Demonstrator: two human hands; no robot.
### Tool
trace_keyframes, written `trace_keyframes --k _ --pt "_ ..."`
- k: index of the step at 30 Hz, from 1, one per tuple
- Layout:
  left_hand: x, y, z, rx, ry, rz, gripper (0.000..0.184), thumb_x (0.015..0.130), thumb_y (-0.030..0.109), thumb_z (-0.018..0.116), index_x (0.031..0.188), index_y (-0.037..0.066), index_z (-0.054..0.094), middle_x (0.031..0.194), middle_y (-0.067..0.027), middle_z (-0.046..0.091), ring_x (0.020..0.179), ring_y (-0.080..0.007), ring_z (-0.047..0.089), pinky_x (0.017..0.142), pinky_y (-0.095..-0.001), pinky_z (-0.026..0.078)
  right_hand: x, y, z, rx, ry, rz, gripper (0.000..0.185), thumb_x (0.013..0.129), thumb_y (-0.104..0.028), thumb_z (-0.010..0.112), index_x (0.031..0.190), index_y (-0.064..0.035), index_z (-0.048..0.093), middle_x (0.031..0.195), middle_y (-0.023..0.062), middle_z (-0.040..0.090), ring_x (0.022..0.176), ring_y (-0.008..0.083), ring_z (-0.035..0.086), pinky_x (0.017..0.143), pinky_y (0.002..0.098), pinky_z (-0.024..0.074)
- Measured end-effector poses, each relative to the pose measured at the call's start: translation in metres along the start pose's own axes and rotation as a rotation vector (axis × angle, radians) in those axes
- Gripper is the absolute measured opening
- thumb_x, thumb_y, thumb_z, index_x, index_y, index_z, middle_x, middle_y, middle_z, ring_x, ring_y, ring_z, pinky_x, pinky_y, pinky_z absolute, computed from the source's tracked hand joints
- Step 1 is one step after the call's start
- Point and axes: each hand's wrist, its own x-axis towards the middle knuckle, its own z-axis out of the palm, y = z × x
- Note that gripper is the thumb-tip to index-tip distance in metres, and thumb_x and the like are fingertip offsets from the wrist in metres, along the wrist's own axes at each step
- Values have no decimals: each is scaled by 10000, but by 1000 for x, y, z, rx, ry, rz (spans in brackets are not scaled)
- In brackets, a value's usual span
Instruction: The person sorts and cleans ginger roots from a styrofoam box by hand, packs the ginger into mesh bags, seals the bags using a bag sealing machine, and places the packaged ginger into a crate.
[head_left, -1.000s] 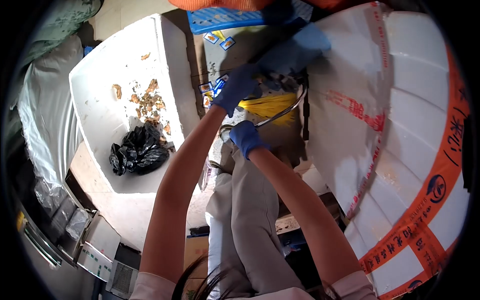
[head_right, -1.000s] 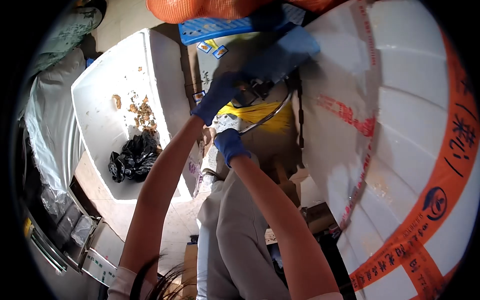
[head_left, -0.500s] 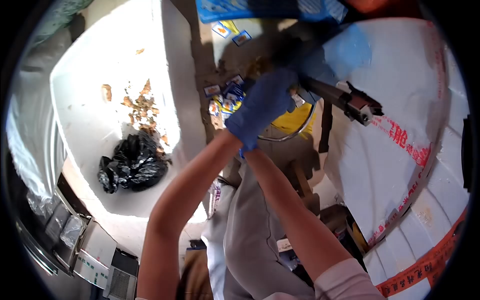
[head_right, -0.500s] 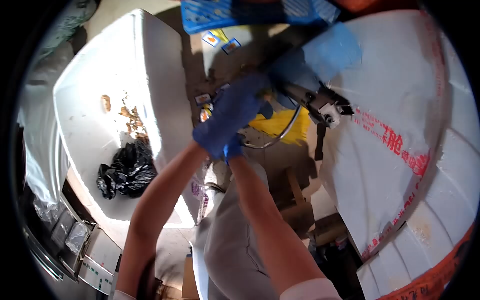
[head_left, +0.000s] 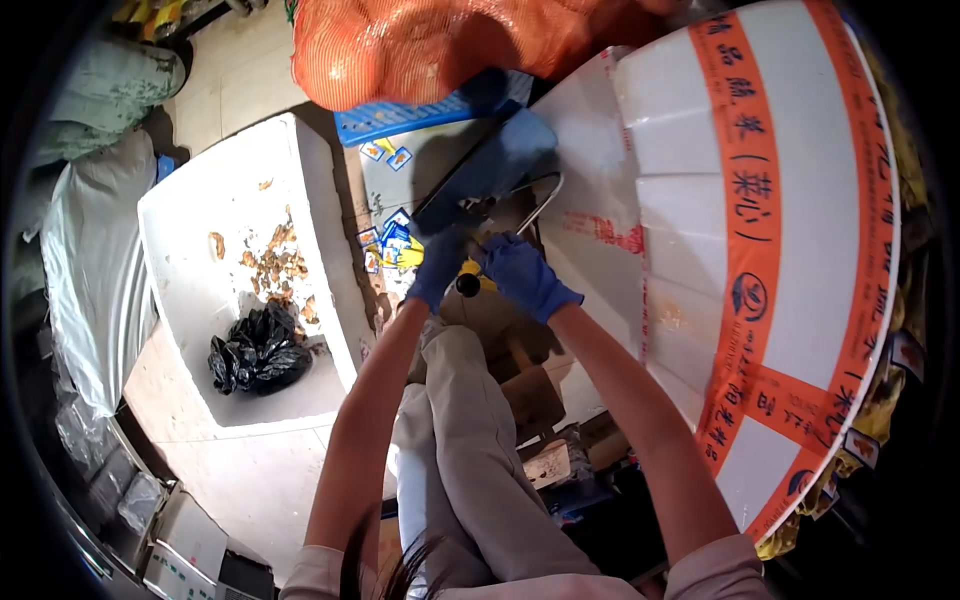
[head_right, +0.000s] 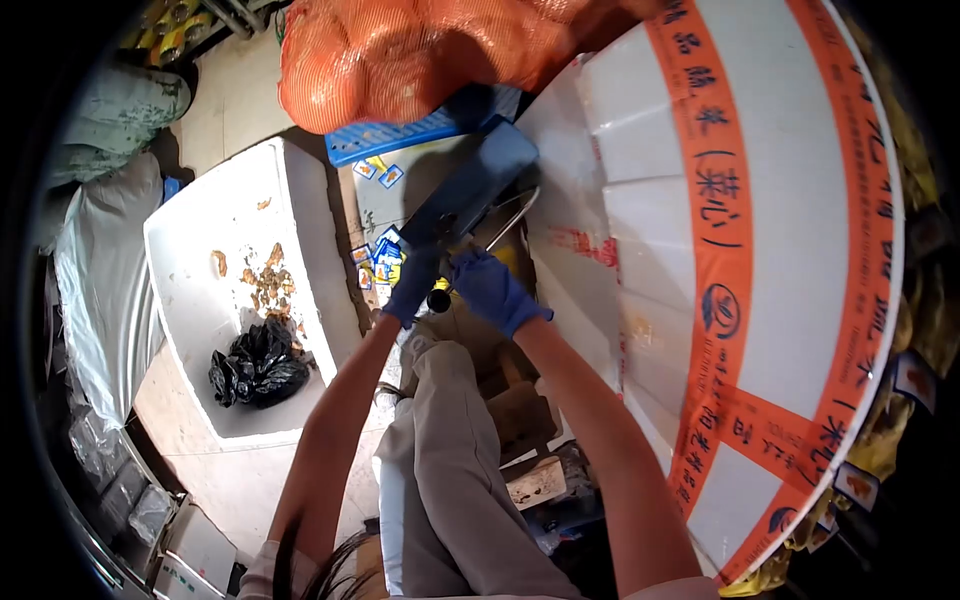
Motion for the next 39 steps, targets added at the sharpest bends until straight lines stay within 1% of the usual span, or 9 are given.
trace_keyframes --k 2,4,7,9,12,22,25,31,39 --pt "-31 20 21 -908 189 -312 121 787 70 498 867 38 583 753 -99 584 750 -192 565 666 -291 446 -5 -10 -22 102 44 142 450 694 -135 532 1131 -61 456 940 158 518 885 281 510 764 369 430" --pt "-46 36 9 -484 161 -29 129 793 79 513 890 31 582 746 -56 582 725 -142 555 645 -267 449 -23 -32 -35 30 222 691 467 717 -129 524 1166 -53 418 967 179 514 908 320 497 787 388 415" --pt "-62 47 -19 114 -181 -389 117 774 82 554 872 23 576 692 -9 586 597 -99 542 549 -224 441 -79 -68 -23 373 379 1245 414 741 -172 524 1127 -42 450 1010 177 515 937 332 488 810 387 401" --pt "-85 73 -39 -126 -141 -380 114 755 80 559 849 20 581 710 -50 588 605 -143 553 557 -259 444 -121 -89 -20 339 73 1041 444 743 -198 611 1124 -32 456 1062 154 502 916 296 520 798 348 426" --pt "-94 166 -99 -581 -264 -472 102 774 28 537 862 -12 570 708 -39 565 606 -87 527 542 -202 430 -128 -128 -42 785 320 905 467 704 -272 638 1074 -25 495 1035 153 524 936 311 504 822 379 399" --pt "-82 468 -281 -767 -519 -363 148 818 67 526 940 -16 539 879 -71 586 738 -115 554 679 -212 463 -38 -212 -305 1375 83 462 412 744 -244 636 1047 9 517 984 114 570 805 157 568 678 292 448" --pt "-78 537 -300 -655 -540 -237 128 822 55 509 921 -22 535 810 -53 572 747 -105 542 671 -211 446 -33 -217 -341 630 580 43 447 735 -329 624 1030 -13 514 806 101 579 682 217 578 597 323 463" --pt "-84 649 -277 -598 -748 -111 132 732 36 534 842 -34 558 771 -77 580 675 -118 539 617 -202 428 -43 -225 -452 1228 787 718 537 672 -289 679 1084 -20 464 1011 158 486 902 298 508 745 350 427" --pt "-32 729 -179 -655 -1003 -33 278 764 60 558 1028 -4 498 899 -70 547 721 -124 554 614 -226 451 -107 -139 -477 1653 1457 620 273 788 -102 517 1052 -35 521 955 94 565 895 211 534 796 303 415"
